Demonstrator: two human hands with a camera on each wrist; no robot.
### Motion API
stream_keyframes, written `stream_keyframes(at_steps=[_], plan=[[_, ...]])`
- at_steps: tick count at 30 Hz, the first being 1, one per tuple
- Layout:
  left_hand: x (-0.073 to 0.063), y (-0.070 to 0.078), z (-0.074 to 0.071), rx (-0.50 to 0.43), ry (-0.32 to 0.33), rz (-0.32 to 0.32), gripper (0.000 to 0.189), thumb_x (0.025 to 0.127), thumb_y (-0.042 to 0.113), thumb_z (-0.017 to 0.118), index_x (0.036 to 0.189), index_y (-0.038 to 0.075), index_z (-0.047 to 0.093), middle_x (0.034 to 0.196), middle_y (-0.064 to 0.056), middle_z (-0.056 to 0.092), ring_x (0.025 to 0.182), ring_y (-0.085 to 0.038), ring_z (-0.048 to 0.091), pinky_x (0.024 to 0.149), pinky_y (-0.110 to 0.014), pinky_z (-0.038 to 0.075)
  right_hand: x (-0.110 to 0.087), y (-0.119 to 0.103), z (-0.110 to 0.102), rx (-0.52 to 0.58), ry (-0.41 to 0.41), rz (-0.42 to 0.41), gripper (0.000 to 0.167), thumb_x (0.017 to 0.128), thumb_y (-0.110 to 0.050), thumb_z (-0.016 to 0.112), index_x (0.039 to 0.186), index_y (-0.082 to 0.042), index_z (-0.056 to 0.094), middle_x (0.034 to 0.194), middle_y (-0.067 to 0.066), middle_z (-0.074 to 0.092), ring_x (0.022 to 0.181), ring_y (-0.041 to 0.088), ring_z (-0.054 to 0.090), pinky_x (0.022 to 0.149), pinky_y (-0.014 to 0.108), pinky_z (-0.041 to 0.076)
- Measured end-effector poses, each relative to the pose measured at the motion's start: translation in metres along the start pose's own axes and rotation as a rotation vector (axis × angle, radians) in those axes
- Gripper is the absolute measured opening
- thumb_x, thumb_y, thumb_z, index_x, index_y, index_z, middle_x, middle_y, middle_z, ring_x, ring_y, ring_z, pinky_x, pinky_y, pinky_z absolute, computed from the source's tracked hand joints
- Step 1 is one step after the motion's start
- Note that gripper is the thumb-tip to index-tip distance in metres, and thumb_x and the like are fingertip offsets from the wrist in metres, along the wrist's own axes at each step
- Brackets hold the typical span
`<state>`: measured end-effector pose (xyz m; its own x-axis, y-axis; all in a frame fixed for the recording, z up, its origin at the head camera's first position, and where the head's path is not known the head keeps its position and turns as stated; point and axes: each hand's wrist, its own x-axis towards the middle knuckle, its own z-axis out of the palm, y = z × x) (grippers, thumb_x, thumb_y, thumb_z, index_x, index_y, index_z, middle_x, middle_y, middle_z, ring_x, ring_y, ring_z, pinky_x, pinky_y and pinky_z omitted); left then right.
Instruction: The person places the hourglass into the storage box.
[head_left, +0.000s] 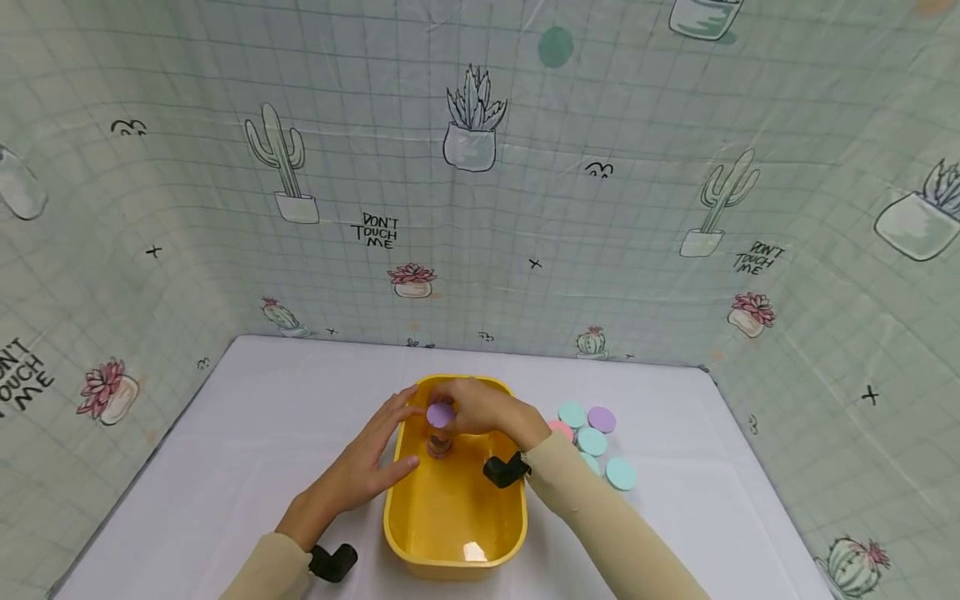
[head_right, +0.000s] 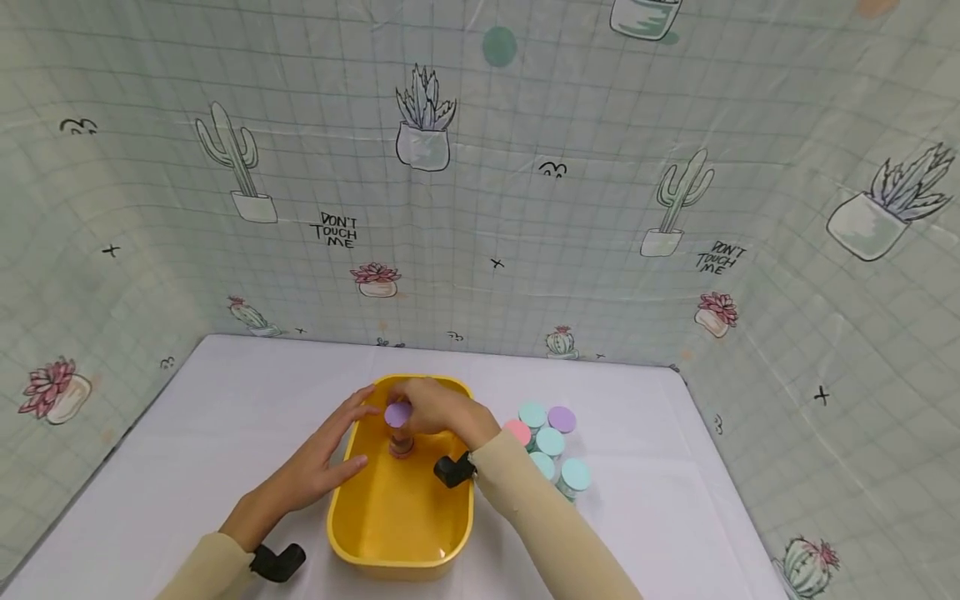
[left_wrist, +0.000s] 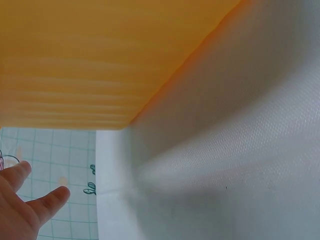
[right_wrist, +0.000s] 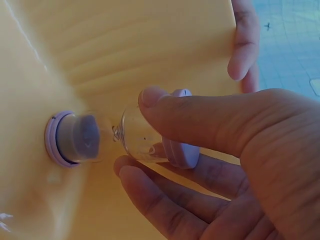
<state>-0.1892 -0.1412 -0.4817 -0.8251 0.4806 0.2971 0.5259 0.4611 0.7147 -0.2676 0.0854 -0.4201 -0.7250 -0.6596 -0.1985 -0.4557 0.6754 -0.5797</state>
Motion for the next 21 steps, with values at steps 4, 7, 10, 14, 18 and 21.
stream_keyframes(at_steps=[4,7,10,14,18,21], plan=[[0.0010,0.0001,0.0013,0.006,0.002,0.007,0.055,0.098,0.034,0.063,0.148,0.017,0.048,0.173,-0.001,0.021,0.158,-0.041,0.018,0.121,-0.072,0.019,-0.0008,0.0012,-0.0008,-0.015,0.007,0.006,0.031,0.090,-0.017,0.080,0.119,-0.013,0.070,0.110,-0.001,0.071,0.093,0.011,0.065,0.088,0.025,0.057],[0.0003,0.0001,0.0015,0.005,0.004,0.006,0.055,0.098,0.034,0.063,0.148,0.016,0.048,0.173,-0.001,0.020,0.158,-0.041,0.019,0.121,-0.071,0.020,-0.0006,0.0008,-0.0009,-0.018,0.002,0.009,0.031,0.091,-0.018,0.080,0.120,-0.013,0.070,0.111,0.000,0.071,0.094,0.012,0.065,0.088,0.026,0.057],[-0.0002,0.0001,0.0016,0.003,0.005,0.009,0.055,0.098,0.033,0.063,0.148,0.015,0.048,0.173,-0.001,0.021,0.158,-0.041,0.019,0.121,-0.071,0.020,-0.0002,0.0003,-0.0012,-0.028,-0.001,0.012,0.031,0.091,-0.020,0.079,0.120,-0.014,0.069,0.111,-0.001,0.071,0.094,0.011,0.065,0.088,0.025,0.056],[0.0002,0.0005,0.0018,0.000,0.006,0.011,0.056,0.098,0.032,0.064,0.148,0.015,0.048,0.173,-0.002,0.021,0.158,-0.039,0.019,0.121,-0.071,0.020,0.0003,0.0008,-0.0014,-0.040,0.002,0.003,0.032,0.092,-0.020,0.079,0.121,-0.014,0.069,0.113,0.000,0.072,0.095,0.010,0.066,0.088,0.024,0.056],[0.0008,0.0017,0.0023,-0.004,0.003,0.005,0.056,0.098,0.032,0.064,0.149,0.014,0.047,0.173,-0.002,0.021,0.158,-0.038,0.018,0.121,-0.071,0.020,-0.0001,0.0017,-0.0017,-0.039,0.004,0.005,0.034,0.092,-0.020,0.079,0.124,-0.013,0.068,0.115,0.001,0.072,0.096,0.011,0.066,0.089,0.024,0.057],[0.0014,0.0026,0.0019,-0.005,0.004,0.001,0.057,0.098,0.032,0.064,0.149,0.014,0.048,0.172,-0.003,0.021,0.158,-0.038,0.018,0.121,-0.071,0.019,0.0004,0.0024,-0.0020,-0.040,0.006,0.008,0.036,0.092,-0.020,0.079,0.125,-0.013,0.068,0.116,0.001,0.072,0.096,0.011,0.067,0.089,0.024,0.057]])
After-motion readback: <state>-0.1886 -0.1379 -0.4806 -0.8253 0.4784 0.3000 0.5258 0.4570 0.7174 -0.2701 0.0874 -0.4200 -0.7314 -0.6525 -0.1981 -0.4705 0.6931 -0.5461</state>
